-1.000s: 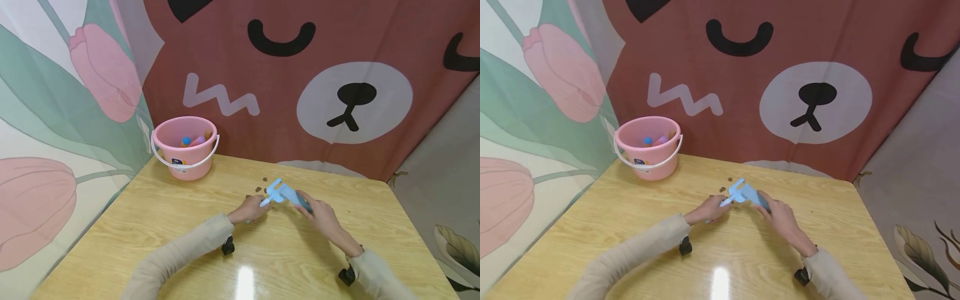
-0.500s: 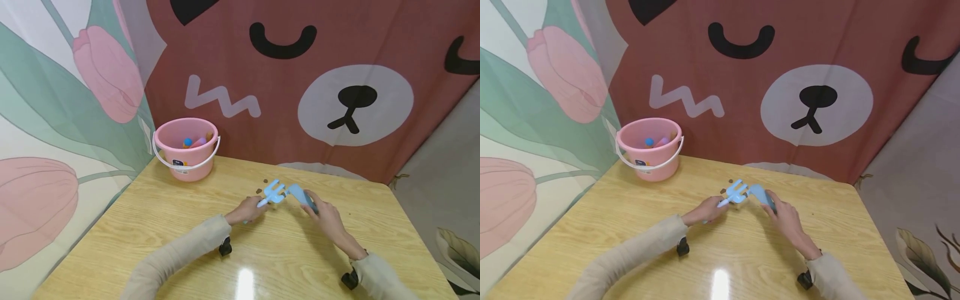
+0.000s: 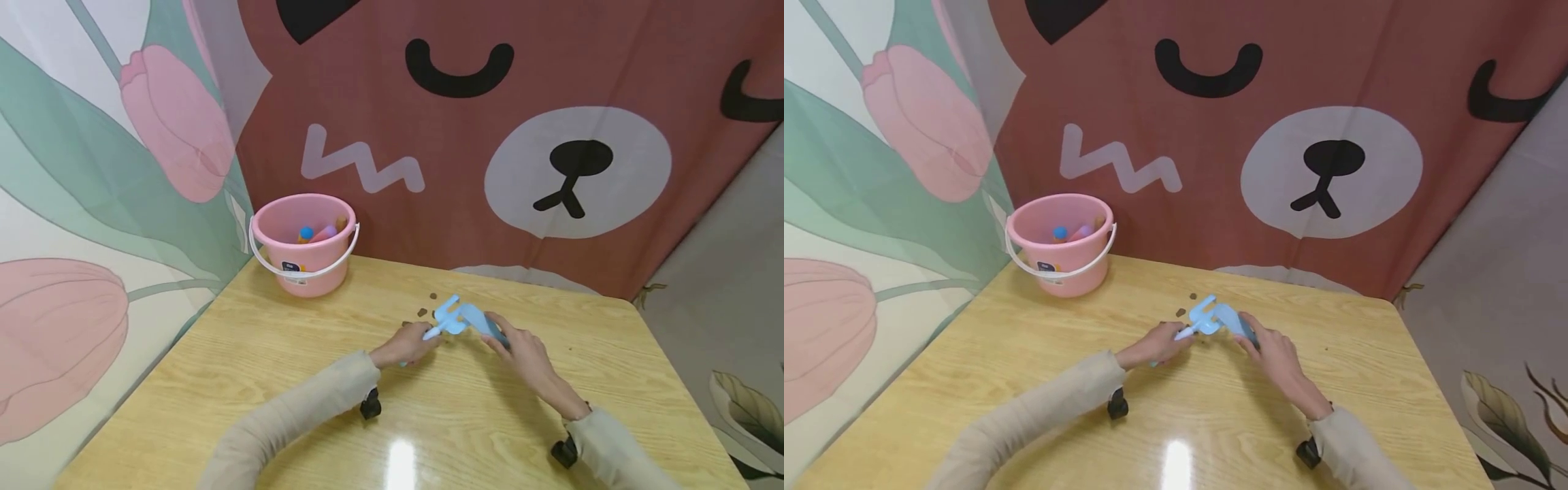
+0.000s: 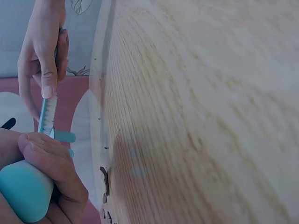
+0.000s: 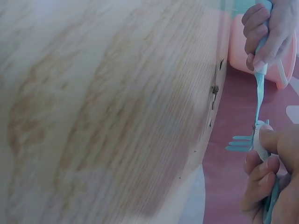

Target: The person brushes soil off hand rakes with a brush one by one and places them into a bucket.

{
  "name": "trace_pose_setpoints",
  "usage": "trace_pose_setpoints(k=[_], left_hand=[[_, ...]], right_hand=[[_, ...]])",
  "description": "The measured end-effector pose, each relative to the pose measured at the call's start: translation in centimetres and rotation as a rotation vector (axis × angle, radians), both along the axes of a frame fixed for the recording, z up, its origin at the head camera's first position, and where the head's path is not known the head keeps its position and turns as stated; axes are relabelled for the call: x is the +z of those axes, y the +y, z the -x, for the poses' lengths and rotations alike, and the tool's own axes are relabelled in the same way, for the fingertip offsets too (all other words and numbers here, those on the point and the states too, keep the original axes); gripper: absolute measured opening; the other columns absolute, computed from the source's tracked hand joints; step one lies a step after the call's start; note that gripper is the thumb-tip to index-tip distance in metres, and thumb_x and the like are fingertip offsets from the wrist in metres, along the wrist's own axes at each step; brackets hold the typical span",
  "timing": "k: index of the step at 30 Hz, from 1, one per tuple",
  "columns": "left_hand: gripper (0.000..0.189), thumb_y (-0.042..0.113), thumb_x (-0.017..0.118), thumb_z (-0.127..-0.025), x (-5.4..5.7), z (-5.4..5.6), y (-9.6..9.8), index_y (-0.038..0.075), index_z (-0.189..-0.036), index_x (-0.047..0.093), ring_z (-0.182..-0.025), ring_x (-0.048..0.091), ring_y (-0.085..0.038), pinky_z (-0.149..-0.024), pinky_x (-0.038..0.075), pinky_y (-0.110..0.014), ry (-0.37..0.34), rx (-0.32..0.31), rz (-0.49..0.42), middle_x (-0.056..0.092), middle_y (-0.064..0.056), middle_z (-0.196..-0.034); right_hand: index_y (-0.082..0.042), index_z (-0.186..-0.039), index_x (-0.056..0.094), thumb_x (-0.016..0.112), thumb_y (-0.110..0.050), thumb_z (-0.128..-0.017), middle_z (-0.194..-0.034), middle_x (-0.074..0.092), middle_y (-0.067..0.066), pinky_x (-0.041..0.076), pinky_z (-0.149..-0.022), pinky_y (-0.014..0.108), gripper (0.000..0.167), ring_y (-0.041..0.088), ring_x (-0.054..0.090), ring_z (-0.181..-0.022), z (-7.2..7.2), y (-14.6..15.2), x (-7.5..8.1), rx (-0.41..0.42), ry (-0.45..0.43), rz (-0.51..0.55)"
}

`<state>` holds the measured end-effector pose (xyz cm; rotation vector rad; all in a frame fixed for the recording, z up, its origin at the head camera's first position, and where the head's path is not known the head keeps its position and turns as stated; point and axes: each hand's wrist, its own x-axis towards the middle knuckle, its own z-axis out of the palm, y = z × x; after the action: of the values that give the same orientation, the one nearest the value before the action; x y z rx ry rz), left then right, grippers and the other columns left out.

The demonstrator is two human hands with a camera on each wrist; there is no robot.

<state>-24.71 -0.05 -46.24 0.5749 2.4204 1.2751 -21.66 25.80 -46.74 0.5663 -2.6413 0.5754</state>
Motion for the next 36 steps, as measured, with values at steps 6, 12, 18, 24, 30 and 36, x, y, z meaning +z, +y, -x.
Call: trace_pose_setpoints(k=[6,12,18,24,30,36], left_hand=[[0.023,0.025,0.052,-0.105,-0.4,0.1,0.0,0.008,-0.090,0.054,-0.037,0.032,-0.010,-0.035,0.028,-0.023,0.005,-0.003,0.011,0.040,0.001,-0.050],[0.022,0.025,0.052,-0.104,-0.6,-0.1,-0.1,0.007,-0.092,0.056,-0.036,0.035,-0.010,-0.035,0.031,-0.023,-0.018,-0.009,0.014,0.043,0.000,-0.052],[0.020,0.024,0.050,-0.104,-0.7,0.1,-0.1,0.007,-0.093,0.055,-0.036,0.035,-0.010,-0.035,0.030,-0.024,-0.020,-0.011,-0.019,0.042,0.000,-0.053],[0.020,0.023,0.051,-0.104,-0.4,0.3,0.0,0.006,-0.094,0.055,-0.037,0.035,-0.010,-0.036,0.030,-0.023,-0.009,-0.021,-0.018,0.041,0.001,-0.054],[0.018,0.022,0.052,-0.104,-0.3,0.2,-0.1,0.006,-0.094,0.057,-0.037,0.035,-0.010,-0.035,0.030,-0.023,0.011,-0.016,0.014,0.043,0.000,-0.054],[0.020,0.023,0.053,-0.103,-0.4,-0.1,-0.3,0.007,-0.092,0.057,-0.037,0.034,-0.009,-0.035,0.031,-0.023,0.016,-0.024,0.007,0.042,0.001,-0.053]], right_hand=[[-0.004,-0.138,0.053,0.067,-0.022,-0.096,-0.058,0.052,-0.001,0.024,-0.037,0.023,0.048,0.007,0.034,-0.039,0.2,0.2,0.2,-0.042,0.010,-0.015],[-0.003,-0.137,0.052,0.068,-0.022,-0.095,-0.049,0.040,-0.003,0.020,-0.037,0.023,0.049,0.008,0.027,-0.038,-0.1,0.5,0.4,-0.125,0.044,0.020],[-0.003,-0.138,0.051,0.070,-0.019,-0.094,-0.061,0.056,-0.001,0.027,-0.037,0.019,0.051,0.000,0.035,-0.040,-0.7,-0.7,0.7,0.068,0.037,0.034],[-0.004,-0.135,0.055,0.072,-0.018,-0.092,-0.062,0.057,0.001,0.026,-0.037,0.021,0.049,0.005,0.035,-0.040,-0.6,-0.5,0.6,-0.031,0.029,-0.011],[-0.004,-0.137,0.054,0.069,-0.025,-0.095,-0.055,0.049,-0.002,0.024,-0.037,0.021,0.049,0.007,0.033,-0.039,0.1,0.1,0.6,-0.065,0.010,-0.055],[-0.004,-0.138,0.052,0.067,-0.025,-0.096,-0.049,0.044,-0.003,0.022,-0.036,0.024,0.049,0.010,0.030,-0.037,0.2,1.1,0.7,-0.166,0.004,-0.054]])
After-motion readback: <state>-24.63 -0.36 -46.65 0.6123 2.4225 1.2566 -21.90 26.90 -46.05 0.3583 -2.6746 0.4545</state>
